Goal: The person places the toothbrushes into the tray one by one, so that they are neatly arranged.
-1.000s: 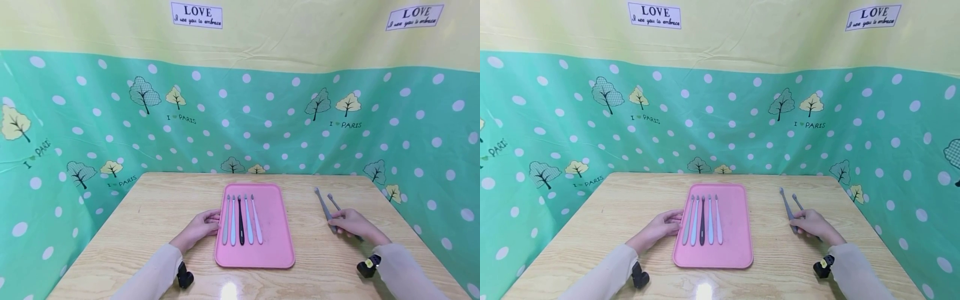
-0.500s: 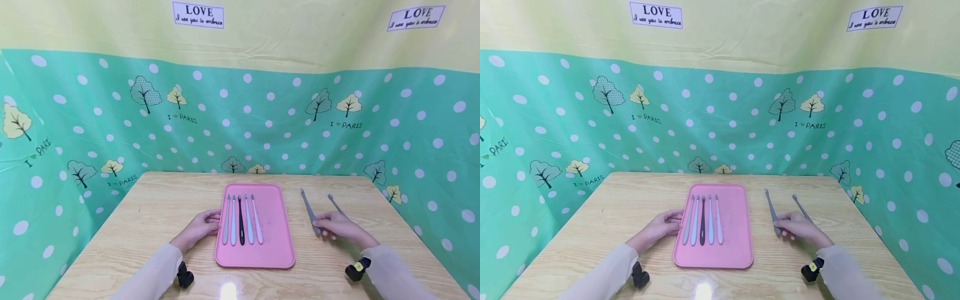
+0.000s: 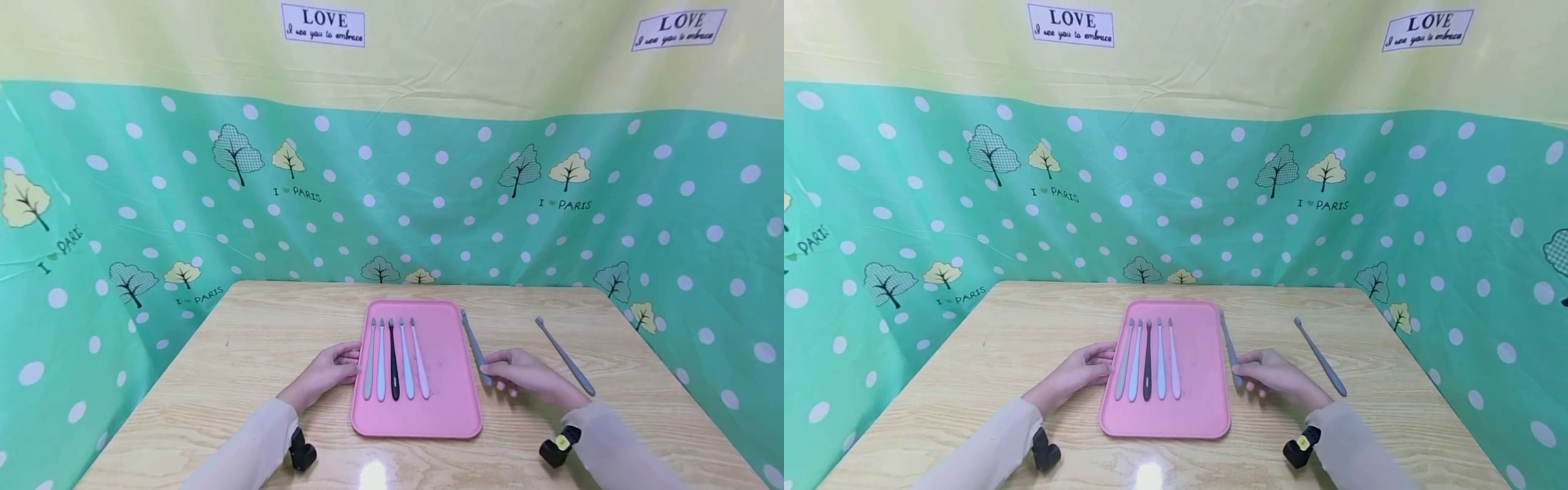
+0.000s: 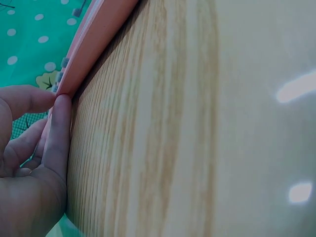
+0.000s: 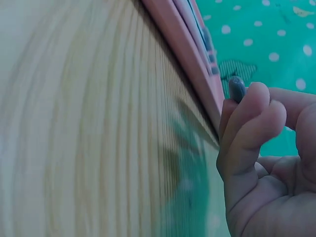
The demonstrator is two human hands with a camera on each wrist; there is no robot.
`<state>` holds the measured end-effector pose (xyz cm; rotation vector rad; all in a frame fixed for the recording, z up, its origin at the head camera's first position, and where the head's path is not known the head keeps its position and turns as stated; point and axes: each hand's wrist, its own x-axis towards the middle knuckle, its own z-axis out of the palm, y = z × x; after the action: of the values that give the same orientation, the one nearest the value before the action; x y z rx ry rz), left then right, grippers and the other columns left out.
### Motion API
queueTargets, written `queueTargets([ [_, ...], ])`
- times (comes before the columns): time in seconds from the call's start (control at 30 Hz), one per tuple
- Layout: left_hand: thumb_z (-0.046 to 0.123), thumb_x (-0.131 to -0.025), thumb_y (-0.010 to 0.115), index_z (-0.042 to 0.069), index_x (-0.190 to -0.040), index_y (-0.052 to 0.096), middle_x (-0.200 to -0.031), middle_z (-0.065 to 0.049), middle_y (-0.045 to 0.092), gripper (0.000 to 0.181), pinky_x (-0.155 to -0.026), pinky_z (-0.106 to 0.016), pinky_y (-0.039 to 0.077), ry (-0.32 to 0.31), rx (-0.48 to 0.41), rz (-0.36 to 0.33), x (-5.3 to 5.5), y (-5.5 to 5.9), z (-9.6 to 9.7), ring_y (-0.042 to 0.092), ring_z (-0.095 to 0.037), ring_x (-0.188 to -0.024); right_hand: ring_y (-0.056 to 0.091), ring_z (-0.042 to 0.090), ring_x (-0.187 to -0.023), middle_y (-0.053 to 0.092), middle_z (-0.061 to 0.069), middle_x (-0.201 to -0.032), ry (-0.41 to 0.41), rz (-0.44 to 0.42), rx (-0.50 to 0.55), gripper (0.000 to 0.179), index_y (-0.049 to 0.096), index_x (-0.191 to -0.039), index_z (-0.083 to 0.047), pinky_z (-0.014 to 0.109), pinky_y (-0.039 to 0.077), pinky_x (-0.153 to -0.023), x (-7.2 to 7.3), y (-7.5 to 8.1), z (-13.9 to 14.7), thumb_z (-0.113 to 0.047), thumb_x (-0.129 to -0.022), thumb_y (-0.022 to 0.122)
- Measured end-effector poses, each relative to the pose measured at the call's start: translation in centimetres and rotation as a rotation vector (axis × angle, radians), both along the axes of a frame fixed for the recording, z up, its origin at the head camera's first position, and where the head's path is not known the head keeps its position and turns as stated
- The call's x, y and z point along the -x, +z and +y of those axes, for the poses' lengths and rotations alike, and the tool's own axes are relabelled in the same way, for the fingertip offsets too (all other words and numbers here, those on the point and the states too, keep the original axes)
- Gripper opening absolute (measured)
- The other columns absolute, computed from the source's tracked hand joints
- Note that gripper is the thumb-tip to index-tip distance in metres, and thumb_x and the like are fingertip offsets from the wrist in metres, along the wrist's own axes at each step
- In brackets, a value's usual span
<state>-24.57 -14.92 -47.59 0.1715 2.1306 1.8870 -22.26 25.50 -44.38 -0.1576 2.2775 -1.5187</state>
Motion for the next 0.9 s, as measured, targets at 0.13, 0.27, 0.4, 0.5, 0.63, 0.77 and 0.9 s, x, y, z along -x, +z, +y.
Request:
queueTargets([
  [0.13,-0.004,-0.090,0.064,-0.007,-0.146,0.043,-0.126,-0.022,0.053,0.060,-0.090,-0.036,0.060,0.004,-0.004,0.016,0.0,0.0,0.1,0.060,-0.024,-0.106,0.057,0.011,-0.067,0.063,0.007,-0.081,0.026,-0.017,0.052,0.059,0.046,-0.135,0.018,0.018,0.053,-0.053,0.0,0.0,-1.2,-0.022,-0.096,0.066],
  [0.27,-0.005,-0.089,0.063,-0.010,-0.145,0.042,-0.126,-0.024,0.053,0.061,-0.090,-0.038,0.060,-0.003,-0.013,0.034,0.0,-0.1,0.0,0.060,-0.025,-0.105,0.059,0.012,-0.067,0.064,0.008,-0.079,0.063,-0.030,0.096,0.054,0.048,-0.132,0.018,0.020,0.058,-0.057,-0.1,0.1,-2.2,-0.019,-0.096,0.065],
  [0.4,-0.005,-0.089,0.063,-0.010,-0.146,0.041,-0.126,-0.024,0.053,0.061,-0.090,-0.036,0.060,-0.008,-0.017,0.030,0.0,-0.1,-0.1,0.060,-0.024,-0.105,0.061,0.011,-0.065,0.064,0.008,-0.076,0.080,-0.037,0.103,0.049,0.052,-0.128,0.016,0.022,0.060,-0.058,-0.2,0.3,-3.3,-0.018,-0.095,0.067],
  [0.5,-0.005,-0.089,0.063,-0.009,-0.146,0.041,-0.126,-0.024,0.053,0.062,-0.089,-0.035,0.061,-0.010,-0.019,0.025,0.0,-0.1,-0.1,0.060,-0.024,-0.104,0.062,0.011,-0.064,0.064,0.009,-0.077,0.084,-0.041,0.106,0.045,0.054,-0.124,0.014,0.023,0.061,-0.059,-0.2,0.4,-4.1,-0.017,-0.095,0.068],
  [0.63,-0.005,-0.088,0.064,-0.009,-0.146,0.041,-0.126,-0.023,0.053,0.062,-0.088,-0.033,0.061,-0.009,-0.018,0.022,0.0,-0.1,-0.1,0.060,-0.023,-0.104,0.063,0.013,-0.066,0.065,0.011,-0.080,0.076,-0.037,0.097,0.038,0.057,-0.118,0.011,0.024,0.061,-0.060,0.0,0.2,-5.2,-0.016,-0.094,0.069],
  [0.77,-0.005,-0.088,0.063,-0.009,-0.146,0.042,-0.125,-0.023,0.053,0.062,-0.089,-0.034,0.061,-0.009,-0.019,0.024,0.0,-0.1,0.0,0.060,-0.022,-0.103,0.065,0.014,-0.065,0.067,0.013,-0.079,0.074,-0.015,0.064,0.035,0.058,-0.115,0.010,0.027,0.062,-0.059,0.2,-0.3,-6.1,-0.015,-0.093,0.070],
  [0.9,-0.004,-0.089,0.064,-0.009,-0.146,0.042,-0.125,-0.023,0.053,0.062,-0.089,-0.035,0.061,-0.006,-0.016,0.029,0.1,-0.2,0.0,0.060,-0.021,-0.103,0.066,0.014,-0.062,0.068,0.014,-0.077,0.071,-0.001,0.040,0.035,0.058,-0.114,0.012,0.028,0.063,-0.057,0.3,-0.7,-6.9,-0.012,-0.092,0.071],
])
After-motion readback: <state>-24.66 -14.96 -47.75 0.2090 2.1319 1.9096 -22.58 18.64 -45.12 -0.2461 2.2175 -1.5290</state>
